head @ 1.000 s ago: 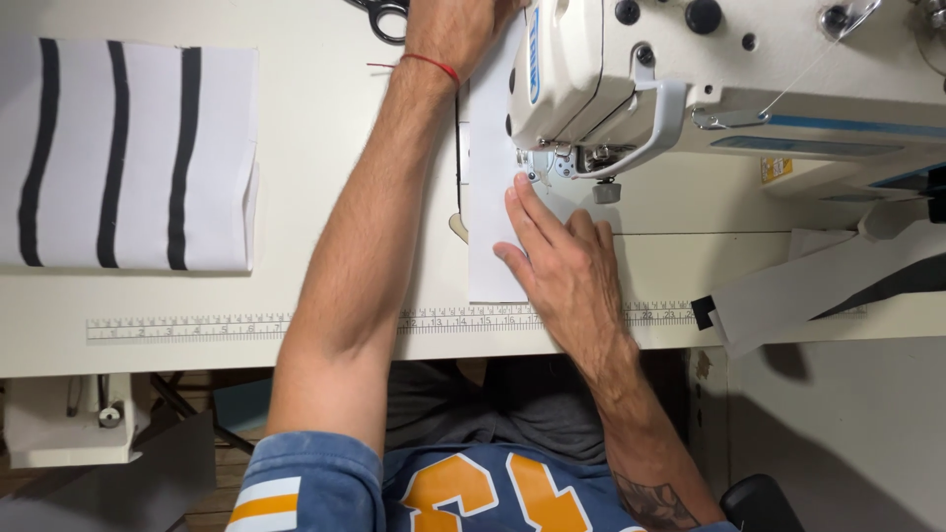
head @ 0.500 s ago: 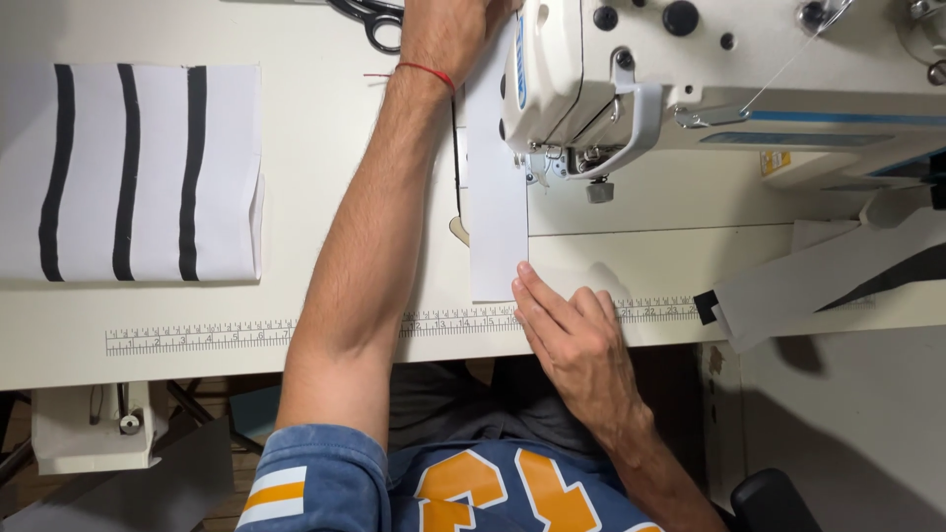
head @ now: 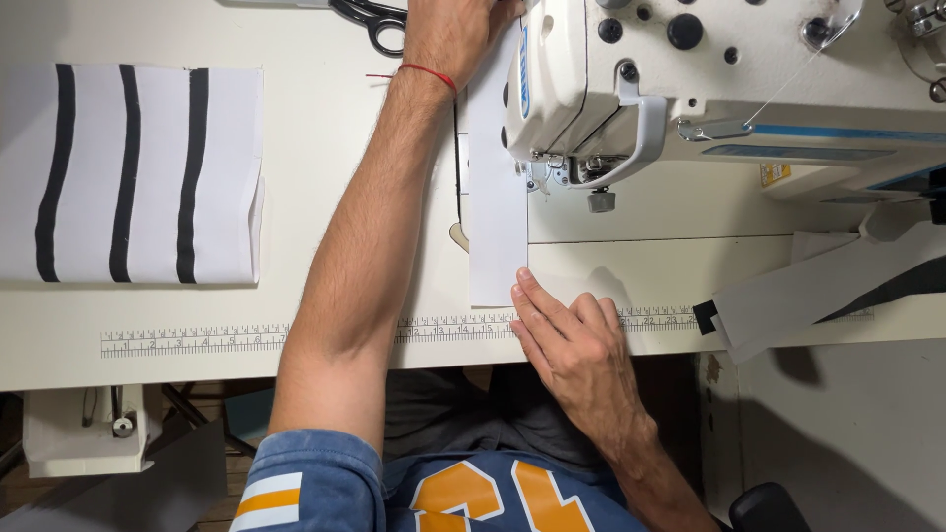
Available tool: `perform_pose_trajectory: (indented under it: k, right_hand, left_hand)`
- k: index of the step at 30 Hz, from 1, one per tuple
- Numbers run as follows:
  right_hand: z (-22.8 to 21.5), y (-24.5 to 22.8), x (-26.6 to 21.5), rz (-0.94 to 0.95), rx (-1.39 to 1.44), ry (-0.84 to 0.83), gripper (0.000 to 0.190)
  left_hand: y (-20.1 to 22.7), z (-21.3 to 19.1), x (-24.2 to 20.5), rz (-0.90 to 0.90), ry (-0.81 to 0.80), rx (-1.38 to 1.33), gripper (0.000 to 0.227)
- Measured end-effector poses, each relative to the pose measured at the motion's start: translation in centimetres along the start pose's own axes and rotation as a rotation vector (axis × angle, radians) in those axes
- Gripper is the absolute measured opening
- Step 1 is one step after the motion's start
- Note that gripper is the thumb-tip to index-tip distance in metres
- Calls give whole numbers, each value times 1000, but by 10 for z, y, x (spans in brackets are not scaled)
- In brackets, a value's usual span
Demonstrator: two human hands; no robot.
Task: Measuring, cutting, and aligning fabric strips for assembly at a sewing station.
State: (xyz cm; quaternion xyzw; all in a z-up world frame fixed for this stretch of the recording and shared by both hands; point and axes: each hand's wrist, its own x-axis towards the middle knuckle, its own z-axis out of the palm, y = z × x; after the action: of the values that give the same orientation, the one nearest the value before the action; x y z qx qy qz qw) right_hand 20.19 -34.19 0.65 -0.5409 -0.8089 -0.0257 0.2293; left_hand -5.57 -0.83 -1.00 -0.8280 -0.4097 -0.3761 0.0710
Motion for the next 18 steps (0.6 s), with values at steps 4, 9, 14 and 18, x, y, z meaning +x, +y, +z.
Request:
perform_pose_trajectory:
  k: [4,9,14,18]
  right_hand:
    - [-2,-1,5,5,-21,0,34]
    - [-3,3,15,10,-51,-2,35]
    - [1,8,23,25,-80,-11,37]
    - [0,12,31,36,-99,-27,37]
  left_hand:
    - [-6,1,2,-8,-1,-11,17]
    - [-9,4,12,-13,5,-28,16]
    - [-14,9,25,-19,9,-43,16]
    - [-17,9,32,-29,12,-51,16]
